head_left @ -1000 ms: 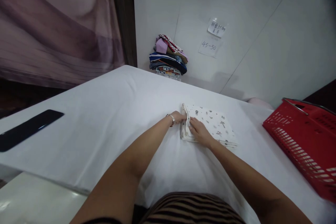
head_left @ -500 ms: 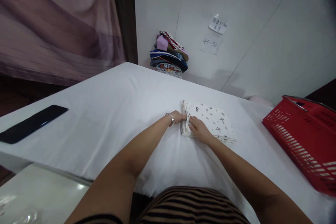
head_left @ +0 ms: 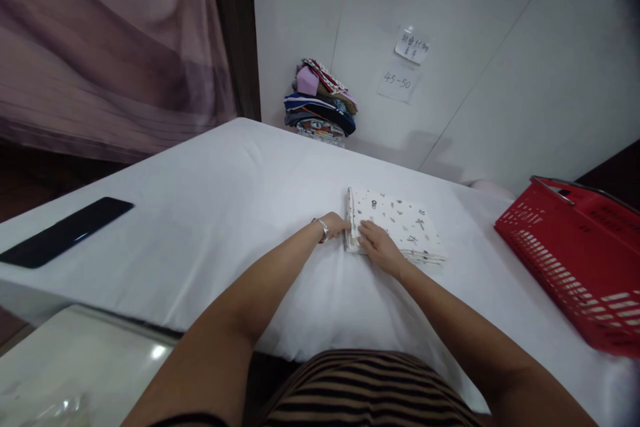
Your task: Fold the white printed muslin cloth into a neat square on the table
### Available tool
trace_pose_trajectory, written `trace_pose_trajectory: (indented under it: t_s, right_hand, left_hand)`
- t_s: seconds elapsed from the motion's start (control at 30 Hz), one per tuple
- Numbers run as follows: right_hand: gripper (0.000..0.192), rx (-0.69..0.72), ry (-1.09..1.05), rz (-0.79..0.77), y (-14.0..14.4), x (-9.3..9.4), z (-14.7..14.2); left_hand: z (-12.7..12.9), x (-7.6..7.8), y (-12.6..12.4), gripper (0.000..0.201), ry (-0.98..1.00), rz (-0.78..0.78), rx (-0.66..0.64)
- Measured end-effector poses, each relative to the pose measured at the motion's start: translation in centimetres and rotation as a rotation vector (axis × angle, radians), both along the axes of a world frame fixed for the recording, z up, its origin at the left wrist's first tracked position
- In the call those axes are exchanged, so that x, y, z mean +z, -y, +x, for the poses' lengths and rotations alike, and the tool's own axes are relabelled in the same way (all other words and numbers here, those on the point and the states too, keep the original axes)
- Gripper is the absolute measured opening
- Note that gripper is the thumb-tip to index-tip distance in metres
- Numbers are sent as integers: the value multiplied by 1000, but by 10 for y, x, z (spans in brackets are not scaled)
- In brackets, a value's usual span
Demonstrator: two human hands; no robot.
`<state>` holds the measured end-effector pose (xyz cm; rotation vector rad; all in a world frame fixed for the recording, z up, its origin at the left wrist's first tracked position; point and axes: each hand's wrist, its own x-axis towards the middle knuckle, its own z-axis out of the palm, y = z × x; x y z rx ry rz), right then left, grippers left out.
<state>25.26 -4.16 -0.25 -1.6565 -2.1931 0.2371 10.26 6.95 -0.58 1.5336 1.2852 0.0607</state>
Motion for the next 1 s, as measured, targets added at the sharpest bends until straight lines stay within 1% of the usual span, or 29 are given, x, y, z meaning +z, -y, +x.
trace_pose_trajectory:
  t_s: [0.1,0.2,0.3,0.43,0.5,0.63,0.77,0.87,0.93,1.0]
  right_hand:
    - [38,-28,-72,26,5,-3,-1]
    - [38,-49,-122,60,6,-9,-1]
    - [31,-58,-137,73,7,-12,-1]
    - [22,-34,-153,75,9,-8,-1]
    - [23,-26,-185,82,10,-6,-2]
    - [27,-54,-249,125,10,-7,-6]
    - [27,-22,-201,100,10,-9,-8]
    - [27,-9,-184,97,10,-11,-8]
    - [24,-8,-186,104,11,-13,-7]
    - [21,-4,-186,115,11,-16,-7]
  left_hand:
    - [-2,-2,4,33,-10,9,-1]
    - [-3,0,9,34,-31,42,-19]
    - [-4,3,13,35,-30,76,-28]
    - [-6,2,13,33,-17,68,-36]
    - [-6,2,13,33,-26,60,-34]
    - [-4,1,15,32,-45,77,-1]
    - [-5,-1,15,32,-50,79,11]
    - [-6,-1,14,28,-21,145,58]
    - [-5,1,12,23,19,237,114]
    - [-1,7,10,23,58,336,160]
